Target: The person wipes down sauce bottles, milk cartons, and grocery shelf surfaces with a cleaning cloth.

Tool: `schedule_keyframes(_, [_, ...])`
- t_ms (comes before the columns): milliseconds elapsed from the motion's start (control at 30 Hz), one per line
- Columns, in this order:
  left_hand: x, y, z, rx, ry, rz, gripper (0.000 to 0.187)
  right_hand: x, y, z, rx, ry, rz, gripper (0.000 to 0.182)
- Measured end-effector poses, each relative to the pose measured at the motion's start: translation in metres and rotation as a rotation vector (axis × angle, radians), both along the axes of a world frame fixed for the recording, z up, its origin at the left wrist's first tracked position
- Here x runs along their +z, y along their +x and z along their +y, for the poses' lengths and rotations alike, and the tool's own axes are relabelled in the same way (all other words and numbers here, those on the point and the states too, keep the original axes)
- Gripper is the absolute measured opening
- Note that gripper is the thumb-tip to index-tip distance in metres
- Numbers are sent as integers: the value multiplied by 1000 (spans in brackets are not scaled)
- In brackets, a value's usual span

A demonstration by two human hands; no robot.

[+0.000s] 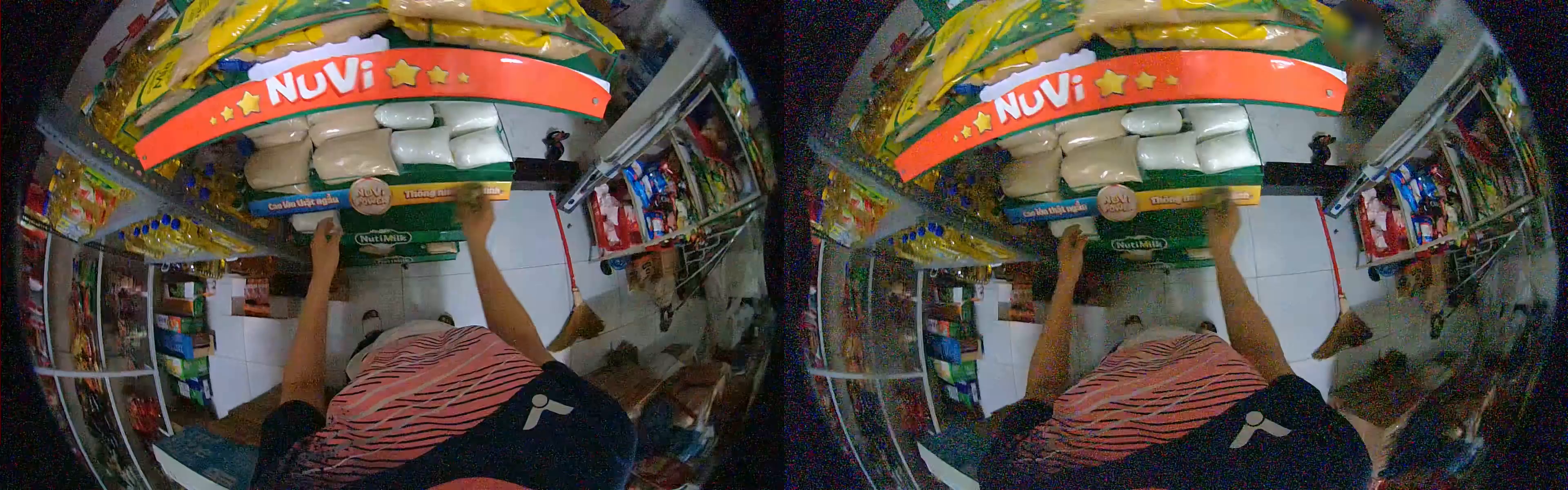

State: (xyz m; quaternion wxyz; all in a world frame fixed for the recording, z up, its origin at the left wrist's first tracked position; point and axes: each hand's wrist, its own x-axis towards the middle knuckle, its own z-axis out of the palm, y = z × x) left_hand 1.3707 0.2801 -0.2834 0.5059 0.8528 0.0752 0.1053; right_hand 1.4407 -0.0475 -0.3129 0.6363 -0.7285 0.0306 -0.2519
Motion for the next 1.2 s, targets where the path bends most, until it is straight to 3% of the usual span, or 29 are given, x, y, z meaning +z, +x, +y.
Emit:
schedule_keyframes(33, [-6, 11, 12, 17, 106, -103, 32, -1, -4, 31, 30, -40, -91, 35])
schedule_keyframes(67, [19, 13, 15, 29, 317, -49, 34, 1, -10, 62, -5, -222, -117, 31])
schedule_keyframes(100, [19, 22, 25, 24, 315, -50, 34, 5, -15, 85, -37, -404, -140, 28])
schedule_keyframes(167, [14, 36, 50, -19, 719, -184, 32, 26, -16, 110, -1, -468, -198, 27])
schedule_keyframes(200, [13, 41, 61, -23, 720, -180, 32, 37, -17, 122, 38, -529, -260, 27])
schedule_keyframes(267, [9, 48, 80, -162, 746, -235, 26, 43, -20, 119, 51, -381, -255, 22])
schedule_keyframes(367, [1, 56, 92, -184, 881, -335, 22, 26, -15, 114, -126, -322, -55, 19])
schedule_keyframes(433, [3, 60, 95, -245, 854, -247, 21, 30, -15, 120, -319, -461, -47, 18])
schedule_keyframes(467, [4, 63, 97, -297, 835, -168, 20, 25, -17, 130, -292, -420, -89, 27])
schedule_keyframes(533, [-4, 70, 101, -312, 847, -203, 23, -17, 1, 165, -53, 125, -102, 39])
schedule_keyframes(600, [-4, 70, 102, -333, 857, -228, 27, -25, -19, 199, -167, -829, -131, 32])
schedule_keyframes(633, [7, 68, 100, -377, 833, -140, 24, -21, -28, 199, -170, -835, -124, 32])
schedule_keyframes(700, [5, 75, 105, -411, 810, -61, 21, -9, -28, 197, -44, -572, -98, 31])
schedule_keyframes(733, [-13, 79, 112, -406, 808, -168, 24, -42, -13, 176, -88, -348, -60, 26])
schedule_keyframes(800, [-23, 78, 111, -398, 790, -267, 27, -9, -16, 120, -122, -268, 107, 36])
schedule_keyframes(833, [-17, 73, 110, -378, 805, -301, 29, 8, -19, 112, -236, 46, 78, 28])
schedule_keyframes(900, [-8, 66, 109, -358, 825, -333, 31, -40, 1, 89, -360, 62, -67, 27])
schedule_keyframes(967, [-1, 67, 110, -420, 698, -274, 34, -26, 9, 126, -318, 96, -67, 30])
schedule_keyframes(1000, [5, 66, 111, -419, 706, -272, 34, -3, -2, 162, -360, -179, 38, 35])
schedule_keyframes(1067, [15, 66, 112, -517, 572, -140, 34, -34, 5, 220, -191, -62, -64, 38])
schedule_keyframes(1133, [6, 66, 113, -471, 645, -245, 34, -3, -9, 254, 14, -557, -104, 41])
schedule_keyframes(1200, [-6, 66, 111, -419, 712, -354, 34, 38, -15, 252, 64, -554, -84, 42])
